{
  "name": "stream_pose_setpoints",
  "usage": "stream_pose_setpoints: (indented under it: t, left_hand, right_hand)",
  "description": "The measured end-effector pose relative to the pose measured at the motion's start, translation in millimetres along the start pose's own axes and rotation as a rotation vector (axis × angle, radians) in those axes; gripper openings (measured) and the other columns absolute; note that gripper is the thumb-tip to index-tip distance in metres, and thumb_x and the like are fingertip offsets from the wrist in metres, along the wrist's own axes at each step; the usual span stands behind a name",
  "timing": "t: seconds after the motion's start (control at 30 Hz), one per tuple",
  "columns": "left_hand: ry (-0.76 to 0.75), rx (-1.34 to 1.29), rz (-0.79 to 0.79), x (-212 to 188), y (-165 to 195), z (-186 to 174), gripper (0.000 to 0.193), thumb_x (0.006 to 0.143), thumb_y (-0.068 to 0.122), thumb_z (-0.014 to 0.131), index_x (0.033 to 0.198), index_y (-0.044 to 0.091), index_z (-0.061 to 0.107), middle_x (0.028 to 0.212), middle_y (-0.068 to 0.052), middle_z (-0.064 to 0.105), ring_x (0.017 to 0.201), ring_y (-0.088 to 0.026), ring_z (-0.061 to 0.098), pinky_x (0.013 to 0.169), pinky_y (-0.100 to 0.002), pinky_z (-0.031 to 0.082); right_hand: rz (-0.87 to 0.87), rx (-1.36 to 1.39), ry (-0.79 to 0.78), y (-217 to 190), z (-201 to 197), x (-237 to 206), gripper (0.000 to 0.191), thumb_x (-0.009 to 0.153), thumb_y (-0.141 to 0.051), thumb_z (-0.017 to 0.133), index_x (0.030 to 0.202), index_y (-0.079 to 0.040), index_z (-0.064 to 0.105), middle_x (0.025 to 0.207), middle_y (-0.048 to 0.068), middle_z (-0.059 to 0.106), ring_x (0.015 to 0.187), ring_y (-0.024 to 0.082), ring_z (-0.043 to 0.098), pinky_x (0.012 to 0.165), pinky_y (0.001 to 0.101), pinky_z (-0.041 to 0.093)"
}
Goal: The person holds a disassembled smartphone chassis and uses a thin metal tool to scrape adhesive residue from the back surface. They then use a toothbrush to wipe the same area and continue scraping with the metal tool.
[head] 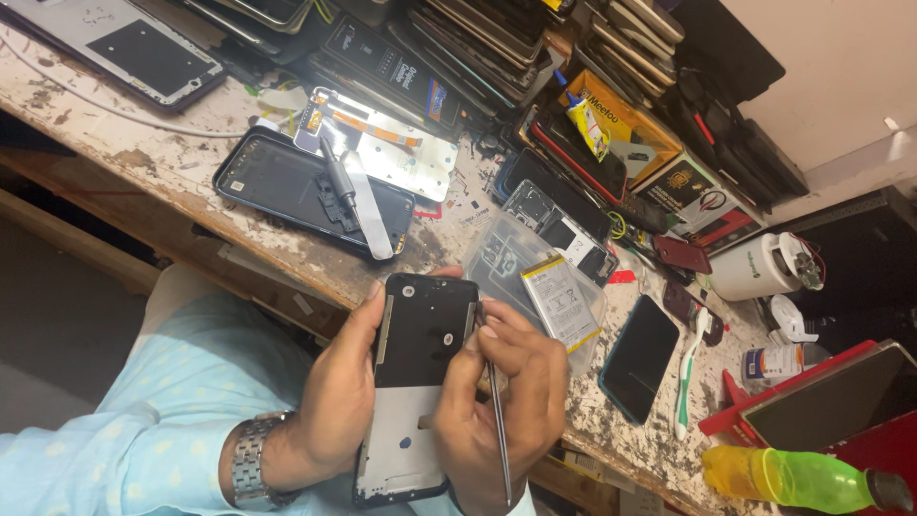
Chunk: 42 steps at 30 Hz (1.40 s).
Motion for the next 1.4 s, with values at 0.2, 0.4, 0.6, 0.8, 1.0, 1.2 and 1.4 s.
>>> stream_pose_setpoints:
  t: [0.2, 0.4, 0.6, 0.8, 1.0, 1.2, 1.4]
  left_hand:
    - [0.002, 0.096, 0.053, 0, 0, -3, 0.061, 0.110, 0.035, 0.025, 0.144, -0.007, 0.054, 0.138, -0.014, 0.063, 0.127, -0.016, 0.057, 0.113, -0.030, 0.039]
    - [0.013, 0.044, 0.015, 1, -1, -5, 0.061, 0.110, 0.036, 0.025, 0.144, -0.006, 0.054, 0.137, -0.013, 0.063, 0.126, -0.017, 0.056, 0.113, -0.030, 0.039]
    - [-0.015, -0.013, -0.005, 0, 2, -5, 0.061, 0.110, 0.037, 0.024, 0.144, -0.004, 0.053, 0.138, -0.012, 0.062, 0.127, -0.017, 0.056, 0.112, -0.031, 0.039]
    - [-0.033, 0.129, 0.034, -2, 5, -9, 0.062, 0.111, 0.037, 0.023, 0.145, -0.006, 0.053, 0.138, -0.013, 0.062, 0.127, -0.016, 0.056, 0.113, -0.030, 0.040]
    - [-0.076, 0.062, 0.047, -2, 3, -8, 0.062, 0.112, 0.035, 0.023, 0.146, -0.007, 0.052, 0.137, -0.015, 0.062, 0.126, -0.018, 0.056, 0.113, -0.031, 0.040]
    - [-0.038, 0.056, 0.056, -1, 6, -4, 0.062, 0.111, 0.036, 0.023, 0.145, -0.007, 0.052, 0.139, -0.014, 0.061, 0.128, -0.018, 0.055, 0.114, -0.031, 0.039]
    - [-0.023, 0.162, 0.126, -1, 12, -1, 0.061, 0.111, 0.035, 0.022, 0.146, -0.006, 0.051, 0.142, -0.014, 0.060, 0.131, -0.018, 0.054, 0.116, -0.031, 0.037]
  right_hand:
    - [0.001, 0.014, 0.014, -2, 1, -5, 0.018, 0.087, 0.014, 0.068, 0.097, 0.003, 0.058, 0.103, 0.017, 0.064, 0.104, 0.033, 0.075, 0.089, 0.0389, 0.064]
    - [-0.001, -0.026, -0.018, 0, 1, -5, 0.018, 0.087, 0.012, 0.070, 0.098, 0.002, 0.061, 0.108, 0.018, 0.070, 0.108, 0.031, 0.075, 0.091, 0.0374, 0.063]
    - [0.038, 0.049, 0.006, 4, 3, -4, 0.017, 0.088, 0.012, 0.071, 0.100, 0.001, 0.064, 0.111, 0.018, 0.073, 0.110, 0.029, 0.075, 0.097, 0.0360, 0.062]
    - [0.083, 0.130, -0.016, 5, 2, -5, 0.016, 0.091, 0.013, 0.068, 0.102, 0.002, 0.062, 0.112, 0.019, 0.071, 0.111, 0.028, 0.075, 0.096, 0.0348, 0.063]
    - [0.008, 0.110, 0.026, 2, 4, -9, 0.015, 0.092, 0.013, 0.065, 0.101, 0.004, 0.059, 0.107, 0.018, 0.065, 0.111, 0.033, 0.075, 0.095, 0.0382, 0.062]
    - [0.009, 0.154, 0.032, 0, 3, -16, 0.014, 0.093, 0.014, 0.064, 0.102, 0.006, 0.058, 0.106, 0.019, 0.061, 0.112, 0.041, 0.074, 0.098, 0.0436, 0.061]
    - [0.009, 0.156, 0.006, -1, 2, -19, 0.015, 0.090, 0.015, 0.064, 0.101, 0.005, 0.058, 0.107, 0.021, 0.060, 0.115, 0.044, 0.073, 0.096, 0.0428, 0.061]
Point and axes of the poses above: each hand's wrist, its own x-axis towards the middle knuckle, its own z-axis out of the palm, y = z × x, the point moved 3 cm from there along x, towards the middle knuckle
